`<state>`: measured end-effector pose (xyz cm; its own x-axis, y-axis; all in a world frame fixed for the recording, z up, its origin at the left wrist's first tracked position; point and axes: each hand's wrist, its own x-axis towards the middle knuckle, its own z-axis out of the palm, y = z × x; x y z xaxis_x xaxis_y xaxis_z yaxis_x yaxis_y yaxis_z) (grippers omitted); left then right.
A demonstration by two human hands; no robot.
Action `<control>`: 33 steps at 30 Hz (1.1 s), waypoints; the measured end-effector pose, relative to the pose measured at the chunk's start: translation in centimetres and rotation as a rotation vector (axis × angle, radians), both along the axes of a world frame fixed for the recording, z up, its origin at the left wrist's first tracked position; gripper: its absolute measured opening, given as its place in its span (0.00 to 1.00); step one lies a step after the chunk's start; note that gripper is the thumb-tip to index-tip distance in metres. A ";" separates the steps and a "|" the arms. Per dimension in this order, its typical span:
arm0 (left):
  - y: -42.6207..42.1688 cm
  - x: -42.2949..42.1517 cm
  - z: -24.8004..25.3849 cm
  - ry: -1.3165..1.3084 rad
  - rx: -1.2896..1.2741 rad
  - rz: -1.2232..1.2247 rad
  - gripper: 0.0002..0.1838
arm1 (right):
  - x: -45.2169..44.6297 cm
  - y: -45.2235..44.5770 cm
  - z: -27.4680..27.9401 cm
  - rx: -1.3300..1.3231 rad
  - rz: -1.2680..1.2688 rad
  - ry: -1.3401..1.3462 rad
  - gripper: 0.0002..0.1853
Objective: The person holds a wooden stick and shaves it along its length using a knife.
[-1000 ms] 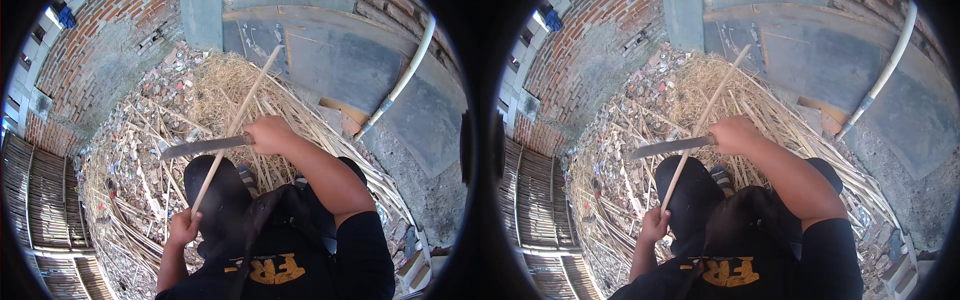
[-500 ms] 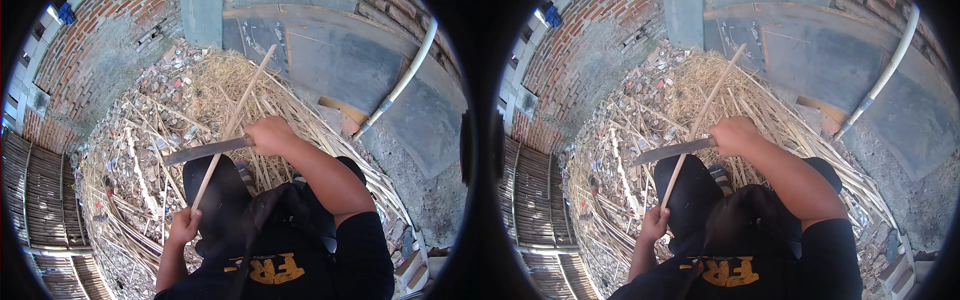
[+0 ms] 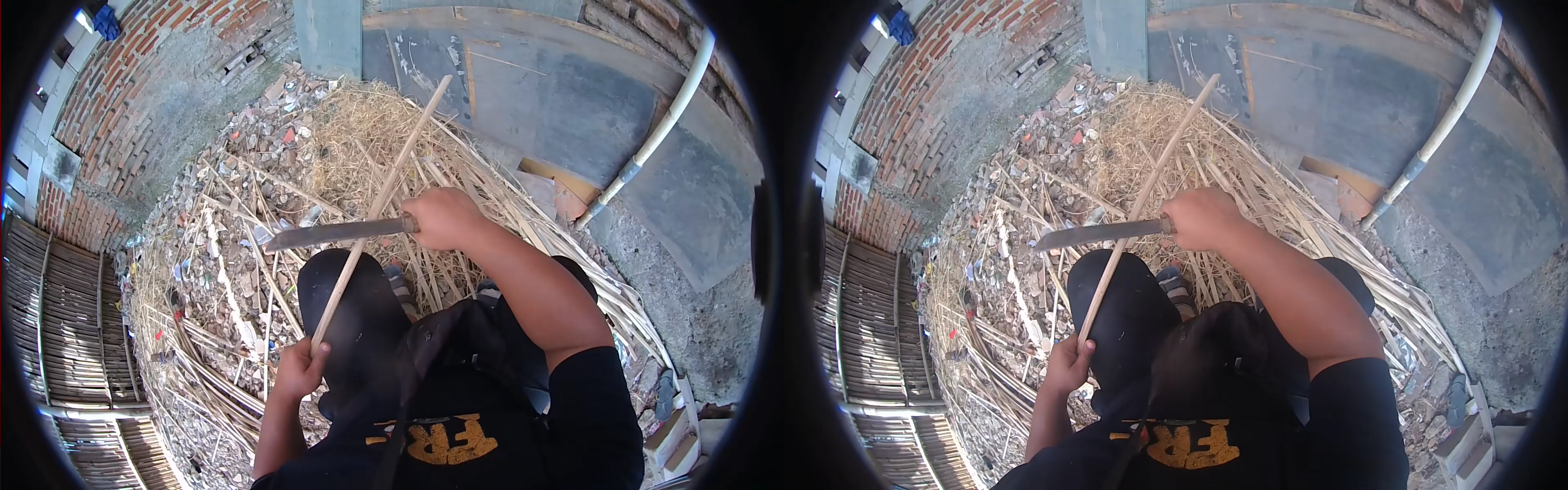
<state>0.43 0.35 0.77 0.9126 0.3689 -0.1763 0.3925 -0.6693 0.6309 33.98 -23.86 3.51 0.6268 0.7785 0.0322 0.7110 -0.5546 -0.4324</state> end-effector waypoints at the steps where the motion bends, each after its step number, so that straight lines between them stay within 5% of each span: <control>1: 0.0 0.1 0.2 0.004 0.002 0.004 0.24 | -0.3 0.0 0.5 -0.021 0.023 -0.027 0.13; 8: 0.5 -0.5 0.0 -0.033 0.054 -0.016 0.24 | 7.1 -2.6 -2.8 0.135 -0.462 0.284 0.15; 15: 0.9 -0.1 -0.6 -0.051 -0.006 -0.053 0.28 | 4.9 -2.1 -2.5 0.191 -0.277 0.177 0.13; 19: 0.8 0.0 -0.3 -0.066 -0.014 -0.055 0.28 | 1.0 -0.7 1.2 -0.096 -0.038 0.074 0.11; 22: 1.4 -0.6 -1.3 -0.091 0.003 -0.057 0.28 | 1.1 -0.6 0.9 -0.040 0.054 0.016 0.08; 27: 0.6 -0.5 -0.9 -0.117 0.083 -0.045 0.27 | 5.7 -2.6 -2.4 0.214 -0.295 0.251 0.19; 33: 0.2 -0.2 -0.6 -0.092 0.071 -0.028 0.27 | 4.8 -3.4 -1.0 0.127 -0.313 0.158 0.18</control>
